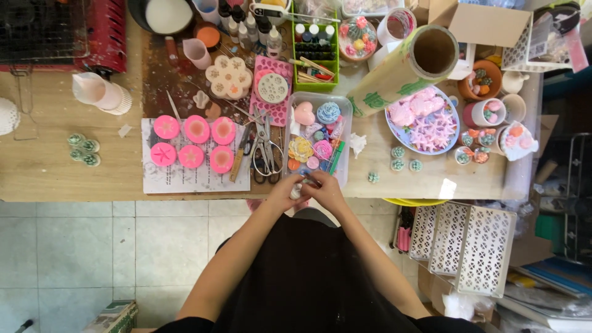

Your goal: Decorating and assembling small decorative candles.

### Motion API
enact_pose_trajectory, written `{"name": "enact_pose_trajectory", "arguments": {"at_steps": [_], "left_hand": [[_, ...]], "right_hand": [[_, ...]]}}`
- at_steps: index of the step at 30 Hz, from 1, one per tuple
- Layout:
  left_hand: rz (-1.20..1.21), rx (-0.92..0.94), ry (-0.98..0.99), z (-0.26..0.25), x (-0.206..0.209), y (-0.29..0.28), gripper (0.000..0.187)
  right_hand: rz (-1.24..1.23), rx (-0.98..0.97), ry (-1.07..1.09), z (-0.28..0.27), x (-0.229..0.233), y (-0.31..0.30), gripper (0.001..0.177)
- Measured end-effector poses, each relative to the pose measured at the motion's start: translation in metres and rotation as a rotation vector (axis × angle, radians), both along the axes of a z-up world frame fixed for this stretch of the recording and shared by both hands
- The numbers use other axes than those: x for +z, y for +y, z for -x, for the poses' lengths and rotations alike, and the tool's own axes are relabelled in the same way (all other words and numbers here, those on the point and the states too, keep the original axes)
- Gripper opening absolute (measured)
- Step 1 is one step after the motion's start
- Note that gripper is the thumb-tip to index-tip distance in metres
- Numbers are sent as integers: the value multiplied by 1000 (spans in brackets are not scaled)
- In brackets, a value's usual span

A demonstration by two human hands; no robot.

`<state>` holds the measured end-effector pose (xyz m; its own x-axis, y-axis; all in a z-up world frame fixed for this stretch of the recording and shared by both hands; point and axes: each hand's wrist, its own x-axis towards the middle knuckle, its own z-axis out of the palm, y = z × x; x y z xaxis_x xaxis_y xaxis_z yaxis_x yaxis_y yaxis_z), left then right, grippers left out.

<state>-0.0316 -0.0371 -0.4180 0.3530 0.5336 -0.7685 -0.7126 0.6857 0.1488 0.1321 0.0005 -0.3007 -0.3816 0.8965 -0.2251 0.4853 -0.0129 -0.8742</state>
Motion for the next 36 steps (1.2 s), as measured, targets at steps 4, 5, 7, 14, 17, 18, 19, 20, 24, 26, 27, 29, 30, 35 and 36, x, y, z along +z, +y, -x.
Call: {"name": "enact_pose_trajectory", "arguments": {"at_steps": [4,5,7,14,17,18,19,20,24,26,27,29,30,35,36], "left_hand": [[-11,4,-15,10,9,5,22],[-2,43,-28,13,25,9,21],[4,81,-41,20,53,15,21],[-44,240,17,71,51,9,17],[-94,400,-26,100,123,8,16],[-98,481,5,110,157,8,16],[-97,484,5,119,170,6,16],[-140,517,-21,128,182,4,17],[-236,797,96,173,190,-15,27],[-225,821,145,189,200,-28,33],[-209,845,199,197,205,-34,40],[-247,801,235,201,225,-43,46],[-284,758,274,204,235,-49,53],[-391,723,258,202,251,-50,46],[-392,715,244,200,257,-50,43]], "right_hand": [[-35,76,-32,5,1,13,34],[32,27,-3,2,-11,17,34],[96,-24,25,-5,-34,34,33],[-67,-389,-303,-11,-36,96,31],[-202,-356,-415,-11,-41,105,28],[-232,-320,-427,-11,-46,108,28],[-232,-317,-428,-12,-43,107,28],[-217,-372,-414,-13,-40,107,28],[-325,-720,-281,-47,-63,103,19],[-233,-923,-250,-80,-92,95,18],[-129,-1121,-215,-97,-106,90,19],[34,-1125,-159,-101,-99,83,18],[199,-1122,-102,-103,-96,78,16],[-506,-867,-490,-96,-98,84,14],[-846,-826,-465,-79,-69,81,26]]}}
